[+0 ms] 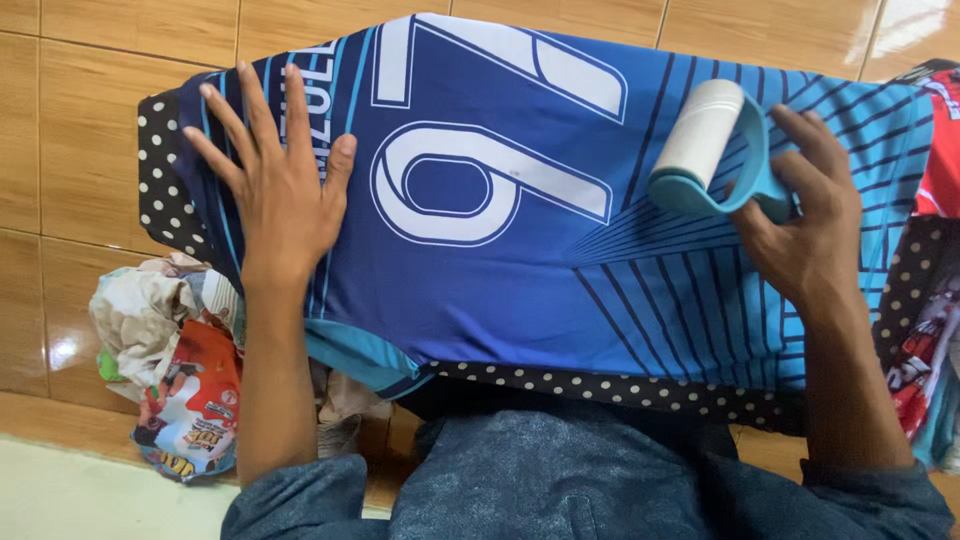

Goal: The person uses a lint roller to clean a white t-shirt and a blue jersey on a polka-dotted ironing board. The person rolls the adhesive tool over the fabric surfaces to remove lint and debris, then removes the used adhesive sheet from the roller.

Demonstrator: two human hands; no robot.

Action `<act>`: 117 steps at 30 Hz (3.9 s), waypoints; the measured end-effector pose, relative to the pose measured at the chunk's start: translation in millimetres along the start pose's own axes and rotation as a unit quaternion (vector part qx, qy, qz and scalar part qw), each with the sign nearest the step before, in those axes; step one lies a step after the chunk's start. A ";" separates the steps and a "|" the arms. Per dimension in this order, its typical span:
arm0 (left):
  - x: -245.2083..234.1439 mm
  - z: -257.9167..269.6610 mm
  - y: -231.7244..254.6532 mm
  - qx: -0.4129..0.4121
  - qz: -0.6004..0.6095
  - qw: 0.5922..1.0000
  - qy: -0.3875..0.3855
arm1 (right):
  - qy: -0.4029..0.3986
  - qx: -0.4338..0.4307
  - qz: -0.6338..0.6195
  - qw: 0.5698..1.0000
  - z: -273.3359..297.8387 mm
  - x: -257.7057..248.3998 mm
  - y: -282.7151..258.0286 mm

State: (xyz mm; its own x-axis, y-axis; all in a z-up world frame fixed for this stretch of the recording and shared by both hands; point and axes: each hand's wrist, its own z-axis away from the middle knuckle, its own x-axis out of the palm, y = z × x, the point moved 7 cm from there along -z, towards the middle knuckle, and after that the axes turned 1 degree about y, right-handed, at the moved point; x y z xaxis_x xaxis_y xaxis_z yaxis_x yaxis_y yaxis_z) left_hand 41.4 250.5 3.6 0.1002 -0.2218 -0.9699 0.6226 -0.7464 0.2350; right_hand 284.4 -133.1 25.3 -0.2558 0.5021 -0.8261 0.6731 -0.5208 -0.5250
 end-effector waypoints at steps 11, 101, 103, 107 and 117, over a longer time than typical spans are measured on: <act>19.5 53.1 3.2 -0.085 -0.005 0.996 -0.002 | -0.045 0.032 0.021 0.998 43.2 -1.6 12.8; 78.0 185.2 277.2 0.456 0.177 0.871 0.045 | -0.109 0.185 0.129 0.968 112.7 -88.8 76.5; 79.9 191.1 288.5 0.491 0.179 0.852 0.026 | -0.117 0.098 0.102 0.983 85.8 -64.5 50.2; 85.9 189.3 297.1 0.506 0.103 0.856 0.020 | -0.190 -0.009 0.089 0.978 43.9 4.2 6.7; 90.7 194.4 298.4 0.526 0.108 0.842 0.050 | -0.248 0.124 0.246 0.929 98.1 -56.7 78.2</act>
State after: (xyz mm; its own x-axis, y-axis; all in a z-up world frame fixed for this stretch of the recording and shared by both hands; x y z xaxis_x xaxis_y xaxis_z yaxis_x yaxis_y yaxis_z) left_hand 85.4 -114.3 -1.9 0.2203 -0.4091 -0.8855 -0.4456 -0.8497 0.2818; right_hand 283.5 -270.1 11.0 -0.2882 -0.1863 -0.9393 0.6282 -0.7771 -0.0386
